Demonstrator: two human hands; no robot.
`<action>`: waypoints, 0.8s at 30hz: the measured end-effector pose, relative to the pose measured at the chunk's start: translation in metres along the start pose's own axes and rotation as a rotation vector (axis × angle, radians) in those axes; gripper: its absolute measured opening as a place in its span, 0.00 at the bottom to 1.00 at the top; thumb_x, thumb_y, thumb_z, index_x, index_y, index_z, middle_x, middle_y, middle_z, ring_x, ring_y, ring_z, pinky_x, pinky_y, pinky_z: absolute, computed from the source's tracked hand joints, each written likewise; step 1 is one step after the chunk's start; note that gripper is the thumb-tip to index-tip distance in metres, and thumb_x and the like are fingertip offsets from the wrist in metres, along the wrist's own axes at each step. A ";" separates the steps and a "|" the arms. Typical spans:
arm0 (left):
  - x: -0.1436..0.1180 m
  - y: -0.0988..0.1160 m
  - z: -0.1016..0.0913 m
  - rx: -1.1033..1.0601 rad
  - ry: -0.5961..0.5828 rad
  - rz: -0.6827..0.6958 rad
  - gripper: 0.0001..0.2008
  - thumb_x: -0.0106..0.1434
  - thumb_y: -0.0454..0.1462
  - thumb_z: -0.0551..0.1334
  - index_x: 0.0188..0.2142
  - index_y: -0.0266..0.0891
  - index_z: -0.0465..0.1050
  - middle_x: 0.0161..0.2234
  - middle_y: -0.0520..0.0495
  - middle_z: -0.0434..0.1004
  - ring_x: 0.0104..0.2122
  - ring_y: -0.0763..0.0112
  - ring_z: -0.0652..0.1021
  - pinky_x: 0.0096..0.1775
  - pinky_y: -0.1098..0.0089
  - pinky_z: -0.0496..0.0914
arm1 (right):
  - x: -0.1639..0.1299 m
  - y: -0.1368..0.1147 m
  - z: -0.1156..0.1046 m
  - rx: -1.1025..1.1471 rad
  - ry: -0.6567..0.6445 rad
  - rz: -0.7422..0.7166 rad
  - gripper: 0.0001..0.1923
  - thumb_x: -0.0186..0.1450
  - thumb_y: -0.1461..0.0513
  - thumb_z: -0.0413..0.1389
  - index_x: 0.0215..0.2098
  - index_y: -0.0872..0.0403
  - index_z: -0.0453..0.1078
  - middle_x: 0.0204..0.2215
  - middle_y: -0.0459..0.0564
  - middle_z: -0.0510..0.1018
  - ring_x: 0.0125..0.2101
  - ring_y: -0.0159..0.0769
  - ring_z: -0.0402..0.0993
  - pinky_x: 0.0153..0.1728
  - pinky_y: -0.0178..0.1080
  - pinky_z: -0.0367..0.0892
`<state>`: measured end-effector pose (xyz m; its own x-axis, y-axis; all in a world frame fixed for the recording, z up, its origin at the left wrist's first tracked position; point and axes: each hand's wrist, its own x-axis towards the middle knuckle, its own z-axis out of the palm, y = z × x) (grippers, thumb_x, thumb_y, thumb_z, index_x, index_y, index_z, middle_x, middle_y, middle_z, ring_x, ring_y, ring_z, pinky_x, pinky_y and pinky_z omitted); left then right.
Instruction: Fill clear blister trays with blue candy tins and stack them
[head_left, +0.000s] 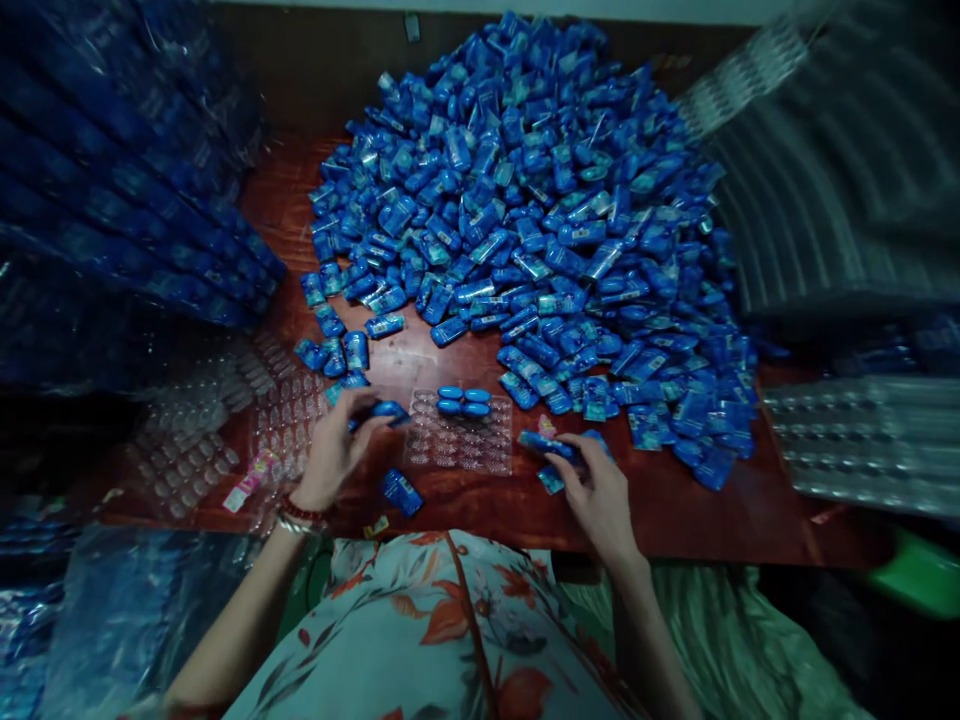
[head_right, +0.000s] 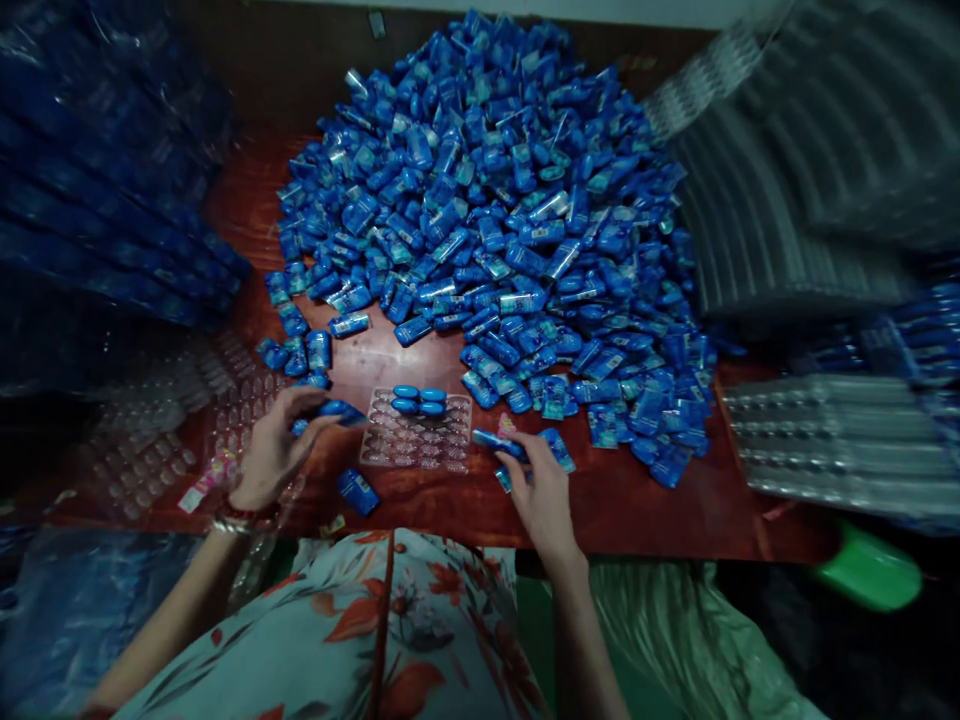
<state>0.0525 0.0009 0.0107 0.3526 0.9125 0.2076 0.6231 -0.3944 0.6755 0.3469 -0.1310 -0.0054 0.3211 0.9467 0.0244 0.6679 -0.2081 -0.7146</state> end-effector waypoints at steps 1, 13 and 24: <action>-0.007 0.007 0.006 -0.043 -0.010 0.047 0.10 0.62 0.40 0.58 0.43 0.39 0.66 0.36 0.49 0.75 0.35 0.71 0.76 0.38 0.72 0.70 | -0.001 -0.006 0.005 0.030 -0.028 -0.058 0.12 0.65 0.56 0.49 0.43 0.52 0.66 0.39 0.51 0.74 0.38 0.37 0.72 0.36 0.38 0.68; -0.001 0.000 0.062 0.114 -0.156 0.545 0.11 0.67 0.30 0.48 0.45 0.35 0.66 0.39 0.42 0.72 0.39 0.69 0.74 0.39 0.68 0.72 | 0.036 -0.023 0.033 -0.323 -0.205 -0.641 0.20 0.63 0.73 0.43 0.49 0.56 0.65 0.40 0.56 0.72 0.42 0.39 0.68 0.41 0.41 0.68; -0.001 0.026 0.056 0.465 -0.318 0.676 0.16 0.65 0.29 0.45 0.49 0.30 0.64 0.42 0.35 0.71 0.41 0.62 0.71 0.39 0.64 0.70 | 0.041 -0.081 0.044 -0.754 -0.411 -0.613 0.14 0.63 0.71 0.45 0.40 0.56 0.70 0.31 0.55 0.74 0.34 0.42 0.70 0.30 0.40 0.67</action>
<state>0.1075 -0.0160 -0.0120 0.8833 0.4215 0.2050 0.4076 -0.9068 0.1078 0.2760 -0.0643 0.0228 -0.3710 0.9226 -0.1052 0.9286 0.3692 -0.0367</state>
